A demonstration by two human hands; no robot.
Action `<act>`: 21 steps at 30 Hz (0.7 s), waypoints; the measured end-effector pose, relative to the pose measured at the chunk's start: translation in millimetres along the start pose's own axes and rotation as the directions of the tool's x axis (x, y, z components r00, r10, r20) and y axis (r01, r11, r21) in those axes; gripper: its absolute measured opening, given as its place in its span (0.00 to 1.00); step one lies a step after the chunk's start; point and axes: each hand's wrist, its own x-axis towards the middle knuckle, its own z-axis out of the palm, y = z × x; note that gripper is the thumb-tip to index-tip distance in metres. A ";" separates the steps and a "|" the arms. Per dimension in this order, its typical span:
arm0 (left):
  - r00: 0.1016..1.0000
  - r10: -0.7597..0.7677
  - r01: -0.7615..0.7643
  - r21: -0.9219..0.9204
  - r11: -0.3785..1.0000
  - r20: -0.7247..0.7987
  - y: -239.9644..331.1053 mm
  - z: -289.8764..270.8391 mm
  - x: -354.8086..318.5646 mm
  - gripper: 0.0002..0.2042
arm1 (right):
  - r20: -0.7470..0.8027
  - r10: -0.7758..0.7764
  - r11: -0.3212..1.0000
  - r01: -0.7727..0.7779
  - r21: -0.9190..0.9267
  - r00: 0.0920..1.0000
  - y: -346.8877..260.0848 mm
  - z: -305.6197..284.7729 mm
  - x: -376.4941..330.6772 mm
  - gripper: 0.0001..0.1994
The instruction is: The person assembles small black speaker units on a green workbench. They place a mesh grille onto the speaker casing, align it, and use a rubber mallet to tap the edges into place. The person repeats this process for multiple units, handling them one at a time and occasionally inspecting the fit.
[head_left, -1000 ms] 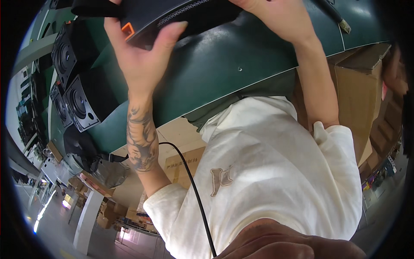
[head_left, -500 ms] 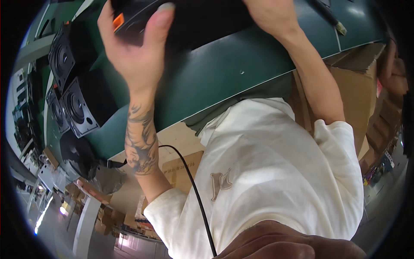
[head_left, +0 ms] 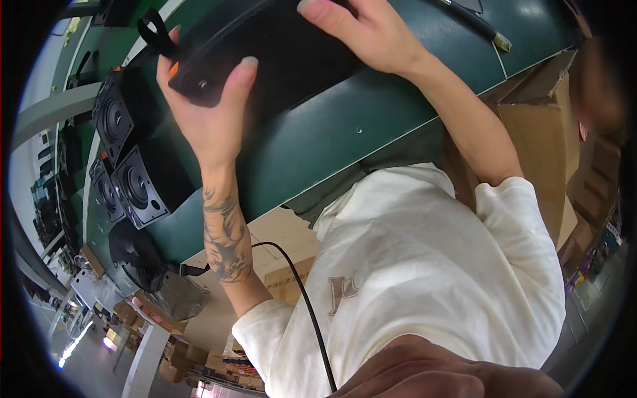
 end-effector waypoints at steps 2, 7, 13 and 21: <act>0.991 -0.009 0.015 0.045 0.999 -0.131 -7.3 2.0 3.1 0.45 | -0.013 0.070 0.991 -0.068 0.112 0.997 8.1 5.8 -0.7 0.37; 0.970 -0.235 0.240 -0.372 0.897 0.061 -15.2 -3.6 5.6 0.34 | 0.014 0.272 0.918 -0.264 0.298 0.962 1.1 7.3 -9.2 0.39; 0.967 -0.224 0.255 -0.387 0.886 0.124 -8.6 3.1 -7.7 0.32 | -0.014 0.237 0.897 -0.213 0.387 0.971 -1.8 14.2 -8.1 0.33; 0.970 -0.220 0.243 -0.425 0.872 0.104 20.4 14.8 1.2 0.30 | -0.008 0.234 0.940 -0.224 0.258 0.972 0.2 10.9 -7.5 0.33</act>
